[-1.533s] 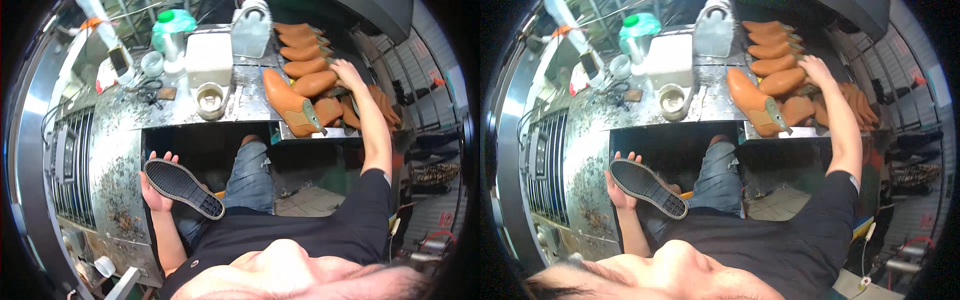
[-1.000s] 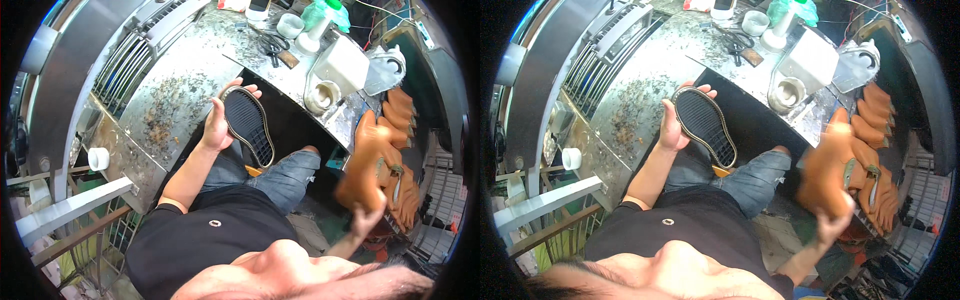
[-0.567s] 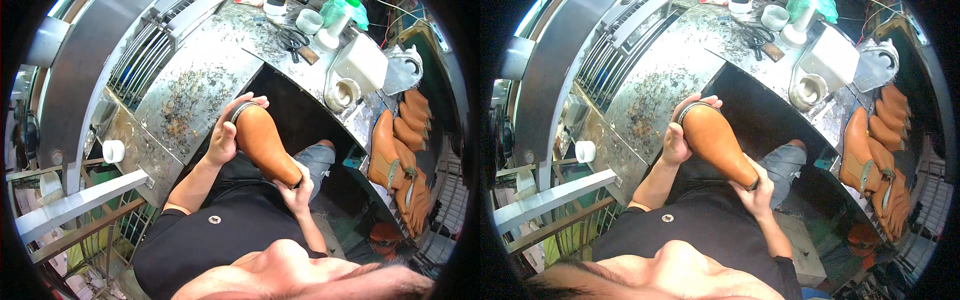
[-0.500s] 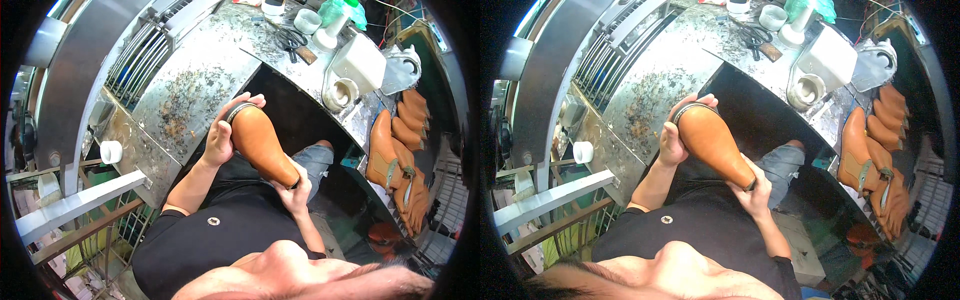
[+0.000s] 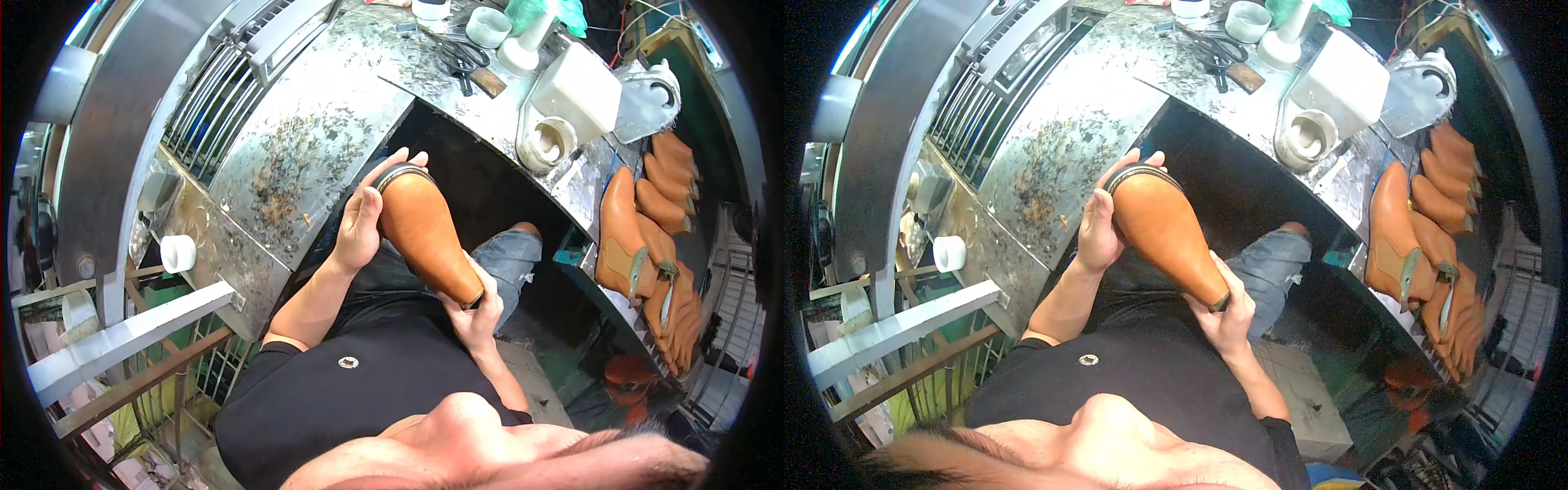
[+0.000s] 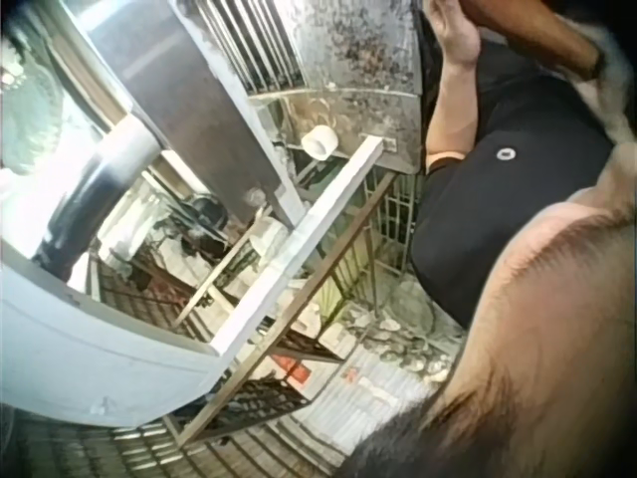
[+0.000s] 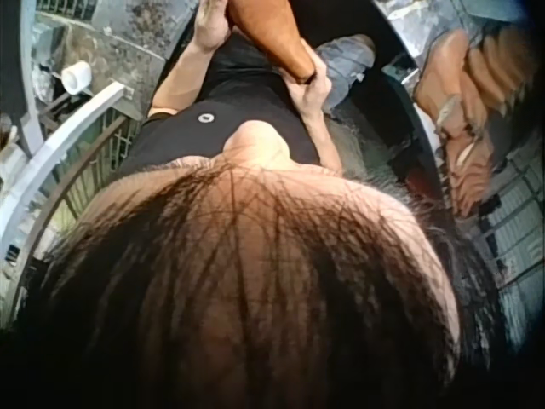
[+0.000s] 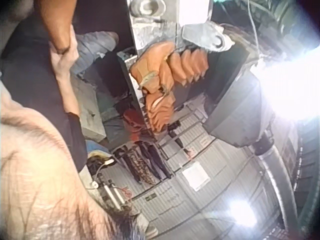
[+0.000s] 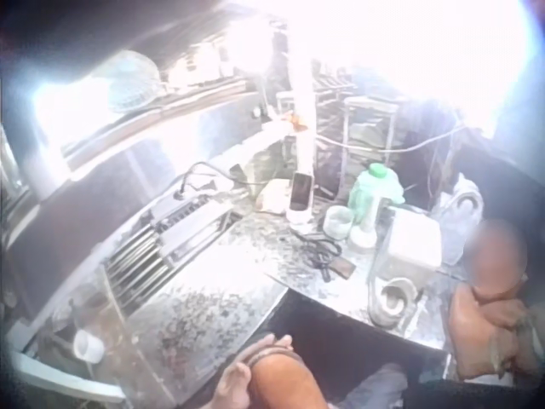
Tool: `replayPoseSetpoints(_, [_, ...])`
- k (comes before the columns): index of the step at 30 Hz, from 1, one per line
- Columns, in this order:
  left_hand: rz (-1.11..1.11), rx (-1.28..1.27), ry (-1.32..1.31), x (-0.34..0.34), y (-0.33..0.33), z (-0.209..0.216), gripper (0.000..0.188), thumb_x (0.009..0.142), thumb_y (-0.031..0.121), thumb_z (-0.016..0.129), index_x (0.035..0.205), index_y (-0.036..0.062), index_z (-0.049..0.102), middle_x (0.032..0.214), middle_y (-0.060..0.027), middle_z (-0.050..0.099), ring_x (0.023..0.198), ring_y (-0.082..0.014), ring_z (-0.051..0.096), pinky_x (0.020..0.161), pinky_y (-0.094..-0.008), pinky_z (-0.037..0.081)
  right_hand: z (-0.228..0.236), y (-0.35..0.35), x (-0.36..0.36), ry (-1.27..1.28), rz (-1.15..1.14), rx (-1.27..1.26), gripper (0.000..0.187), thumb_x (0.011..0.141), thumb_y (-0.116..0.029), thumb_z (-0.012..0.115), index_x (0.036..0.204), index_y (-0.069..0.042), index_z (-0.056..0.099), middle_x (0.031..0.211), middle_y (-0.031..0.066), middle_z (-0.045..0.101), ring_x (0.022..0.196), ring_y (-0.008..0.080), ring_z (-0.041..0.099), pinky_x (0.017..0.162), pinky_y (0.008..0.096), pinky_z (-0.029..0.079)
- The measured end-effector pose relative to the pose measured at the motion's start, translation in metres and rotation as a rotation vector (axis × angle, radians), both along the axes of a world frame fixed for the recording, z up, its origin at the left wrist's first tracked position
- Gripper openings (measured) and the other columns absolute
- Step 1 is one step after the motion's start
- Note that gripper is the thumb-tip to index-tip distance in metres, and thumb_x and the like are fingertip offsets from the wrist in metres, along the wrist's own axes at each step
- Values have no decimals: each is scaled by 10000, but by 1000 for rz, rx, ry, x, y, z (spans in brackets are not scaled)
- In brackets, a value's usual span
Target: The person applies glue to the edge of a brown shoe upper using a brush, then attaches a black sole to the glued area. The person repeats the gluing process on the shoe upper multiple times while seated at a workbench.
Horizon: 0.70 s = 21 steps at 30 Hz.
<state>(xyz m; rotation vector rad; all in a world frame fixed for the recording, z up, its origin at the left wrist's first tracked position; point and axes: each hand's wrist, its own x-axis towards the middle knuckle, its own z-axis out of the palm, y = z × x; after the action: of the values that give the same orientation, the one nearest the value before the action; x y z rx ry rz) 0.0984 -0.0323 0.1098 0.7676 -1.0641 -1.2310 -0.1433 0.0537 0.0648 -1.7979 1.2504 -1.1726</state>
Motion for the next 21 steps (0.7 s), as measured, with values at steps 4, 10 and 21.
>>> replayPoseSetpoints(4, [15,-30,-37,7,4,9,719,1083,433,634,1544,-85,446,1530,-235,580,1370,-258,597,1193,-408,430,1,0,4,28,-8,-13,730,797,-143,946,1398,5,558,1369,262,690,1243,397,707,1043,439,587])
replayPoseSetpoints(10, [38,58,-171,10,-1,12,620,978,116,786,1484,-91,493,1488,-222,618,1347,-253,610,1174,-396,452,4,0,11,73,-20,-64,723,806,-155,941,1395,19,559,1355,271,693,1215,402,719,1015,433,602])
replayPoseSetpoints(21, [53,88,-141,16,-13,3,499,1020,135,725,1435,-41,512,1420,-208,664,1254,-225,654,1120,-381,489,25,-5,17,142,-7,-49,724,776,-139,939,1379,59,592,1327,282,700,1179,419,730,989,430,606])
